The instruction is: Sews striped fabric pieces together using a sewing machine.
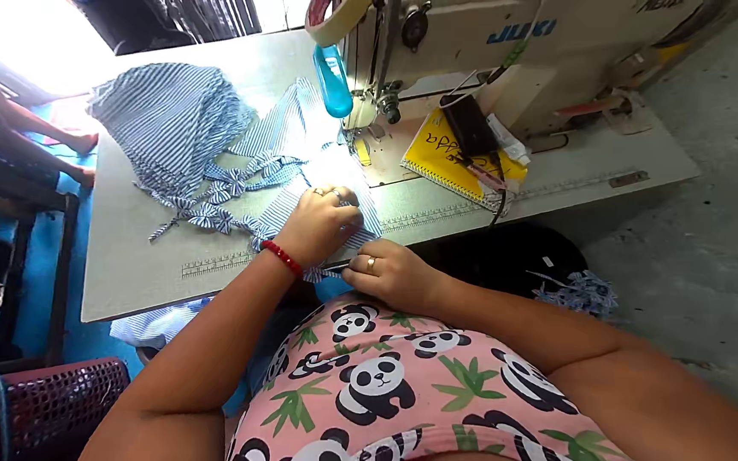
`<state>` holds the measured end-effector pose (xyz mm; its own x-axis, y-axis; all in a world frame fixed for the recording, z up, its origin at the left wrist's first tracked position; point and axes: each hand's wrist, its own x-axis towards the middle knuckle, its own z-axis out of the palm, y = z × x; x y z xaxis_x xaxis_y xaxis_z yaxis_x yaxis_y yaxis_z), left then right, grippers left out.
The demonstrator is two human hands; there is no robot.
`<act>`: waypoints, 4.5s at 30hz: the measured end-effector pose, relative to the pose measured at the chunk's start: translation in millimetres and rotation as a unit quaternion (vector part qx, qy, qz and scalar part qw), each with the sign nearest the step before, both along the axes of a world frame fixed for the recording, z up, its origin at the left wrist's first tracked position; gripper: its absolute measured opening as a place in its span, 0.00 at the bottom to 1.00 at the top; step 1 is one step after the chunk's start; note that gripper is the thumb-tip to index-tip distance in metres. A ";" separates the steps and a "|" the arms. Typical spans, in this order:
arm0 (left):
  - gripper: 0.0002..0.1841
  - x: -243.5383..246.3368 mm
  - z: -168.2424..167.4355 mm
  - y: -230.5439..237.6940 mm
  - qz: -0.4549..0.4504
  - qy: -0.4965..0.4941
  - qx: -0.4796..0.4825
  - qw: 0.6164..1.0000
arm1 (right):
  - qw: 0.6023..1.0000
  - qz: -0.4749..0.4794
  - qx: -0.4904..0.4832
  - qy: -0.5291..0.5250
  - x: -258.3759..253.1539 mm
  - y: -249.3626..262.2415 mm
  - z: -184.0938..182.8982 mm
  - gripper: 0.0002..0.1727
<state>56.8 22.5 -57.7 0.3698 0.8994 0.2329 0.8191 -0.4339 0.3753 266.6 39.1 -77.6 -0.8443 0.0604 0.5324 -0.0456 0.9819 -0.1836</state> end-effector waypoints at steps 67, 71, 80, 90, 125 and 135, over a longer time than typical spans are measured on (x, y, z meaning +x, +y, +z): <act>0.12 21.5 -16.3 -45.0 0.112 0.034 0.166 0.979 | 0.979 -0.201 0.000 0.022 20.4 44.9 -20.5 0.12; 0.18 21.9 -44.5 -73.5 0.071 0.024 0.110 0.991 | 0.976 -0.187 -0.101 0.052 18.9 44.5 -18.0 0.11; 0.16 29.3 -46.5 -76.1 0.059 0.020 0.176 0.982 | 0.978 -0.165 -0.115 0.048 18.0 38.8 -24.2 0.11; 0.18 33.6 -45.2 -77.3 0.066 0.020 0.119 0.990 | 0.950 -0.238 -0.174 0.101 18.3 35.4 -18.1 0.08; 0.17 32.5 -49.0 -70.9 0.064 -0.023 0.096 0.993 | 0.946 -0.273 -0.164 0.064 12.8 15.5 -28.5 0.10; 0.17 32.2 -43.8 -68.4 0.073 -0.014 0.052 0.996 | 0.965 -0.235 -0.100 0.051 13.0 17.9 -26.5 0.09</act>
<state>89.0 -45.9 -101.5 0.2299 0.9137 0.3351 0.8659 -0.3492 0.3582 279.6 57.0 -104.0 -0.6428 0.5347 0.5486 0.3685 0.8436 -0.3906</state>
